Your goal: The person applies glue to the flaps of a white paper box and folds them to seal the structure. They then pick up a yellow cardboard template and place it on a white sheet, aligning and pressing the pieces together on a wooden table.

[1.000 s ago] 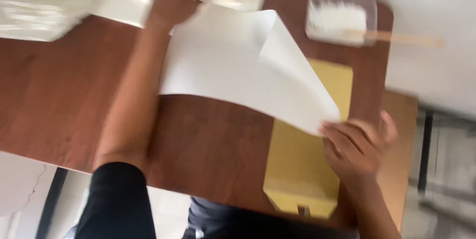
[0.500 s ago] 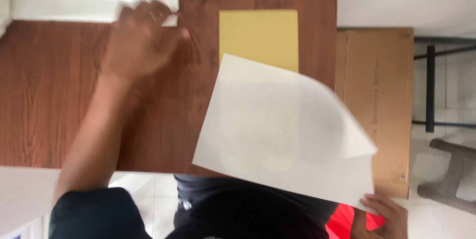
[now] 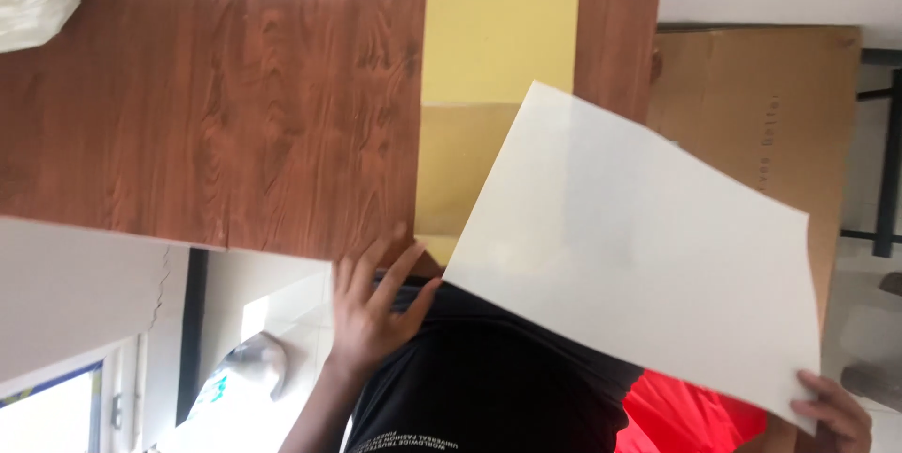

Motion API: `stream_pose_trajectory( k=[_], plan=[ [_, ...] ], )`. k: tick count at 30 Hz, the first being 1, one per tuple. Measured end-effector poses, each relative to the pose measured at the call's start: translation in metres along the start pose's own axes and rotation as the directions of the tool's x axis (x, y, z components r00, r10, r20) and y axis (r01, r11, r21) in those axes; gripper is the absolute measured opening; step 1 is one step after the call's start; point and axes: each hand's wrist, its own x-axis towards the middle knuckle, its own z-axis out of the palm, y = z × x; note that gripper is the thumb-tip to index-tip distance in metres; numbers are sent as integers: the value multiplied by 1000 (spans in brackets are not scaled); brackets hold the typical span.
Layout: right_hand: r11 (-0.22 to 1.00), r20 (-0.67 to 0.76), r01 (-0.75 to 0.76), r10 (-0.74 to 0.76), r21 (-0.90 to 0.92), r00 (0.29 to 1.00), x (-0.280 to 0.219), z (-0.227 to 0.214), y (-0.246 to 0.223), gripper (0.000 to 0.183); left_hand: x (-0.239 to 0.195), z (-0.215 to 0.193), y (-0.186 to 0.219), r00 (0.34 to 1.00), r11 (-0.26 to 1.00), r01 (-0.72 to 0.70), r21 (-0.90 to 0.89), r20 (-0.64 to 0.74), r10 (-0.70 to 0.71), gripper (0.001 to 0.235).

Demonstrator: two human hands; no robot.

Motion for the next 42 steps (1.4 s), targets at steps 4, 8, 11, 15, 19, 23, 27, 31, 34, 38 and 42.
stream_pose_trajectory(
  k=[4, 8, 11, 15, 19, 23, 27, 31, 34, 38, 42],
  plan=[
    [991, -22, 69, -72, -117, 997, 47, 36, -90, 45, 19, 7, -2, 973, 991, -121, -54, 192, 129, 60],
    [985, -146, 135, -150, -105, 978, 53, 57, -128, 43, 12, 16, -3, 974, 980, -161, -116, 142, 177, 62],
    [999, -414, 25, -12, 27, 910, 101, 131, -243, 30, -4, 16, -18, 971, 976, -210, -55, 103, 214, 50],
    [945, -596, 40, 172, 326, 785, 116, 157, -315, 28, -23, -4, -53, 961, 967, -254, -29, 103, 255, 41],
    [971, -608, -51, 185, 232, 772, 127, 168, -337, 25, -28, -47, -68, 988, 982, -138, -127, -85, 128, 34],
    [960, -530, 109, 46, 257, 847, 143, 186, -337, 30, -26, -90, -84, 833, 993, -108, 35, -543, 110, 20],
    [904, -549, 231, 5, 361, 836, 171, 206, -355, 35, -83, -101, -131, 377, 719, -41, -694, -677, -632, 18],
    [794, -534, 426, -154, 435, 831, 206, 214, -392, 33, -84, -138, -108, 381, 971, -25, -239, -900, -212, 8],
    [664, -447, 487, -248, 568, 860, 243, 222, -435, 20, -69, -159, -72, 448, 984, 73, -162, -876, -177, 43],
    [535, -344, 472, -327, 701, 880, 309, 225, -490, 23, -74, -152, -68, 430, 982, 153, -109, -887, -165, 52],
    [689, -375, 523, -372, 502, 849, 339, 228, -509, 18, -97, -136, -64, 404, 957, 207, -204, -873, -274, 30]
  ],
)
